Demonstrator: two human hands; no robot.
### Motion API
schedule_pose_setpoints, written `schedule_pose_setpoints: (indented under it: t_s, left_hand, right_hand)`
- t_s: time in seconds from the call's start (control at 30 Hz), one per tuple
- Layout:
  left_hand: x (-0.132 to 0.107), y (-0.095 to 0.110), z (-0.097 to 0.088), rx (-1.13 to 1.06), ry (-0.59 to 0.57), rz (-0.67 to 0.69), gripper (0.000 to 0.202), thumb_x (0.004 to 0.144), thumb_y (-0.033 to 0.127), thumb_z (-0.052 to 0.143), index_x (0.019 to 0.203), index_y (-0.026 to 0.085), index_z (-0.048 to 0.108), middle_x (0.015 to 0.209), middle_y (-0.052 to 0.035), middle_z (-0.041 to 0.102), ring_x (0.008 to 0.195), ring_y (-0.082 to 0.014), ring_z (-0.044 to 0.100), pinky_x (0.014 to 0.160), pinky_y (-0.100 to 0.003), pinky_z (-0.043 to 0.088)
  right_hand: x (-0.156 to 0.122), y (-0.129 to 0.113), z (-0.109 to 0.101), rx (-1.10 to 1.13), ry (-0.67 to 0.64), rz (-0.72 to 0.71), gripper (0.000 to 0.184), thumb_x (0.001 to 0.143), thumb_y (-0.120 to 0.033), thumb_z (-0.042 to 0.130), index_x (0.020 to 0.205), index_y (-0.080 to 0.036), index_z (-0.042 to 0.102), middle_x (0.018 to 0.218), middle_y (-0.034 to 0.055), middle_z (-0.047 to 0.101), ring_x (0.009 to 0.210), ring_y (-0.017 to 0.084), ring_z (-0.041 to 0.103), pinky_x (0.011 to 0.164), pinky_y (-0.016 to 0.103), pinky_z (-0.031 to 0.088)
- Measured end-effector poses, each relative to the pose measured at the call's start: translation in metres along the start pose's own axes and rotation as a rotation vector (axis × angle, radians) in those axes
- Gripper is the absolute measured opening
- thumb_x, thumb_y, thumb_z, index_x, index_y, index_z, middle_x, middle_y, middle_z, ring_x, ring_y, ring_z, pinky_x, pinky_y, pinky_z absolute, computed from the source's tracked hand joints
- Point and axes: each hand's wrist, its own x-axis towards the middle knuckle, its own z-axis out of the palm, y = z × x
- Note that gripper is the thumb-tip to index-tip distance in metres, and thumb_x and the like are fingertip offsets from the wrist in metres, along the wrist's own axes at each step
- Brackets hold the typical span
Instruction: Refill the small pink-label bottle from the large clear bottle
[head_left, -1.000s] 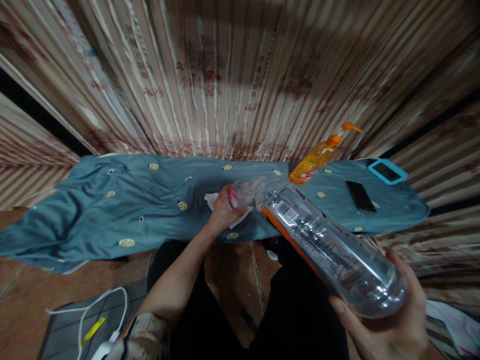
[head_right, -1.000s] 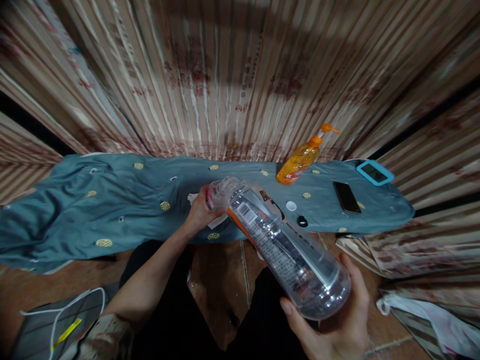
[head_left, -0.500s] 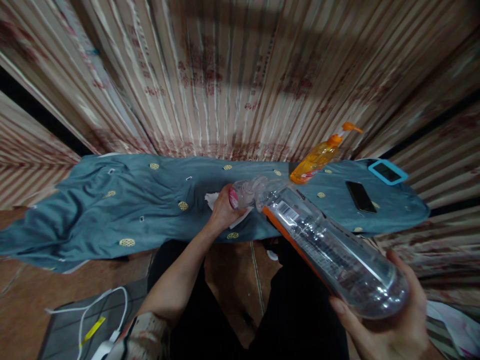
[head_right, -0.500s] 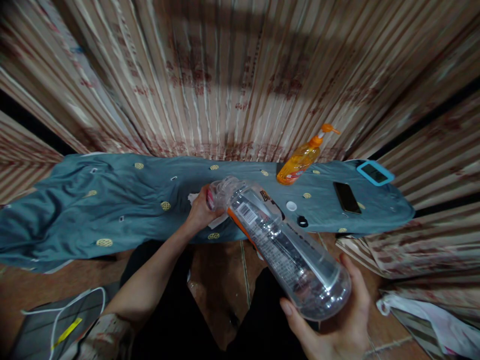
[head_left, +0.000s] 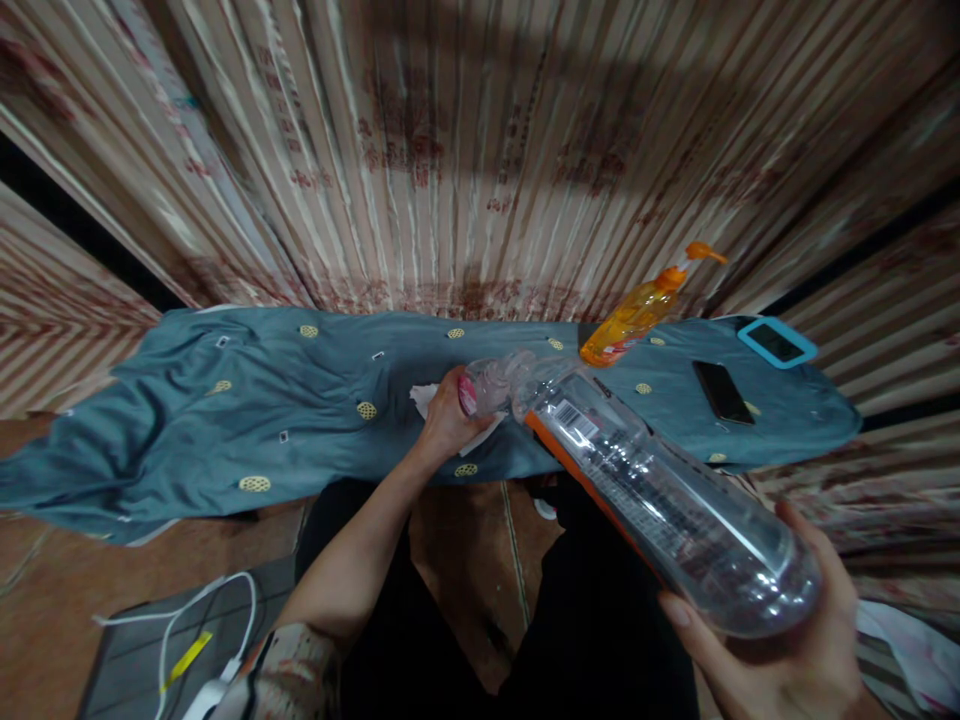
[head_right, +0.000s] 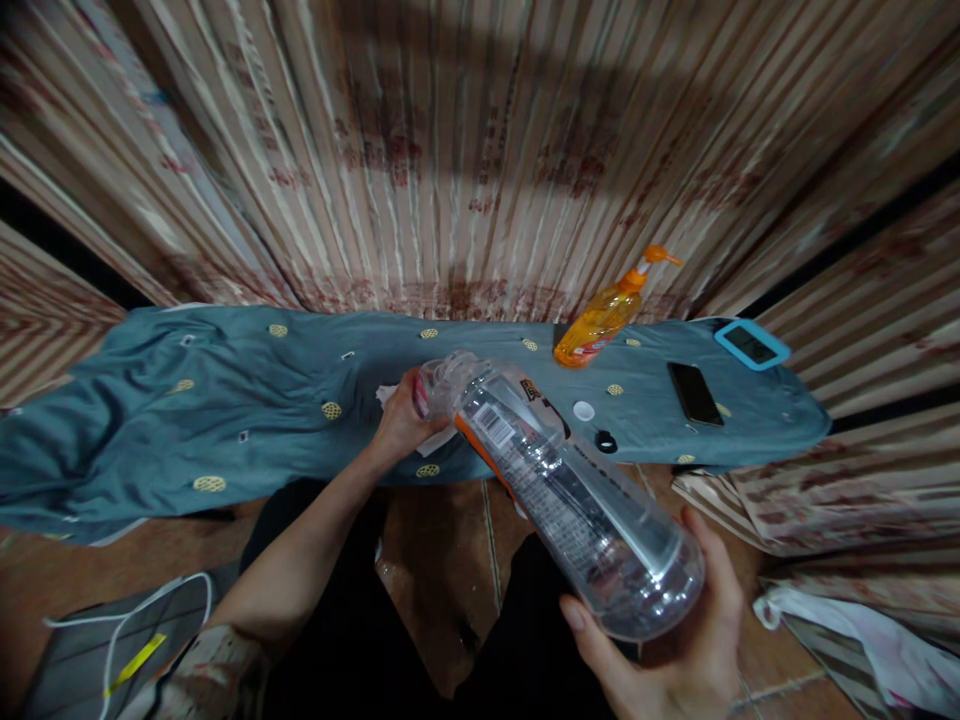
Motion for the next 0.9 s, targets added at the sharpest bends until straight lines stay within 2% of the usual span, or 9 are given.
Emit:
schedule_pose_setpoints:
  t_s: [0.1, 0.27, 0.4, 0.5, 0.63, 0.73, 0.83, 0.9]
  left_hand:
    - [0.000, -0.001, 0.000, -0.009, -0.005, -0.012, 0.089, 0.068, 0.028, 0.101, 0.143, 0.020, 0.054, 0.141, -0.0169, 0.075, 0.135, -0.0400, 0.075, 0.116, -0.056, 0.063]
    - [0.000, -0.001, 0.001, -0.011, -0.001, -0.002, 0.090, 0.068, 0.028, 0.101, 0.143, 0.021, 0.053, 0.141, -0.0164, 0.075, 0.134, -0.0391, 0.076, 0.116, -0.056, 0.063]
    - [0.001, -0.001, 0.001, 0.000, 0.001, 0.005, 0.089, 0.067, 0.026, 0.099, 0.143, 0.021, 0.053, 0.140, -0.0159, 0.075, 0.133, -0.0390, 0.076, 0.115, -0.056, 0.063]
    - [0.000, -0.001, 0.000, 0.016, 0.001, 0.004, 0.089, 0.067, 0.026, 0.099, 0.143, 0.021, 0.052, 0.139, -0.0158, 0.075, 0.132, -0.0393, 0.076, 0.114, -0.055, 0.064]
    - [0.000, 0.002, -0.001, 0.022, -0.013, -0.001, 0.088, 0.069, 0.027, 0.098, 0.144, 0.021, 0.053, 0.139, -0.0149, 0.075, 0.131, -0.0380, 0.077, 0.114, -0.054, 0.064]
    - [0.000, 0.004, -0.002, 0.023, -0.015, -0.020, 0.088, 0.069, 0.027, 0.099, 0.144, 0.020, 0.053, 0.140, -0.0165, 0.075, 0.132, -0.0388, 0.076, 0.115, -0.055, 0.064]
    - [0.000, 0.004, -0.001, 0.023, -0.010, -0.025, 0.088, 0.067, 0.027, 0.100, 0.143, 0.020, 0.054, 0.139, -0.0172, 0.075, 0.131, -0.0398, 0.077, 0.114, -0.056, 0.064]
    - [0.000, 0.004, -0.001, 0.020, -0.006, -0.018, 0.088, 0.067, 0.027, 0.100, 0.142, 0.021, 0.054, 0.138, -0.0160, 0.076, 0.131, -0.0394, 0.077, 0.114, -0.056, 0.064]
  right_hand:
    - [0.002, -0.001, 0.001, -0.022, -0.013, -0.038, 0.120, 0.077, -0.062, 0.099, 0.176, -0.024, 0.044, 0.166, 0.0166, 0.056, 0.141, 0.037, 0.062, 0.131, 0.063, 0.041]
    - [0.004, -0.004, 0.003, -0.010, 0.024, -0.018, 0.116, 0.077, -0.065, 0.098, 0.174, -0.026, 0.048, 0.159, 0.0156, 0.061, 0.140, 0.038, 0.063, 0.133, 0.068, 0.035]
    - [0.002, -0.003, 0.002, -0.025, 0.029, -0.011, 0.115, 0.077, -0.064, 0.097, 0.173, -0.022, 0.050, 0.156, 0.0171, 0.062, 0.140, 0.040, 0.063, 0.131, 0.073, 0.038]
    - [0.002, -0.004, 0.001, -0.015, 0.015, 0.013, 0.116, 0.078, -0.061, 0.097, 0.174, -0.020, 0.047, 0.159, 0.0183, 0.060, 0.145, 0.042, 0.060, 0.132, 0.075, 0.035]
    - [0.005, -0.003, 0.000, 0.006, -0.027, -0.066, 0.118, 0.078, -0.055, 0.099, 0.177, -0.026, 0.043, 0.165, 0.0155, 0.056, 0.146, 0.038, 0.059, 0.135, 0.070, 0.032]
    - [0.007, 0.002, -0.004, 0.011, -0.059, -0.116, 0.117, 0.079, -0.049, 0.100, 0.178, -0.029, 0.041, 0.168, 0.0141, 0.053, 0.145, 0.035, 0.058, 0.135, 0.065, 0.034]
    - [0.007, 0.008, -0.009, -0.025, -0.101, -0.150, 0.122, 0.077, -0.047, 0.101, 0.179, -0.026, 0.038, 0.167, 0.0165, 0.052, 0.142, 0.036, 0.060, 0.131, 0.066, 0.040]
    - [0.007, 0.009, -0.011, -0.016, -0.092, -0.120, 0.122, 0.077, -0.050, 0.101, 0.179, -0.023, 0.039, 0.164, 0.0181, 0.054, 0.139, 0.038, 0.061, 0.130, 0.068, 0.041]
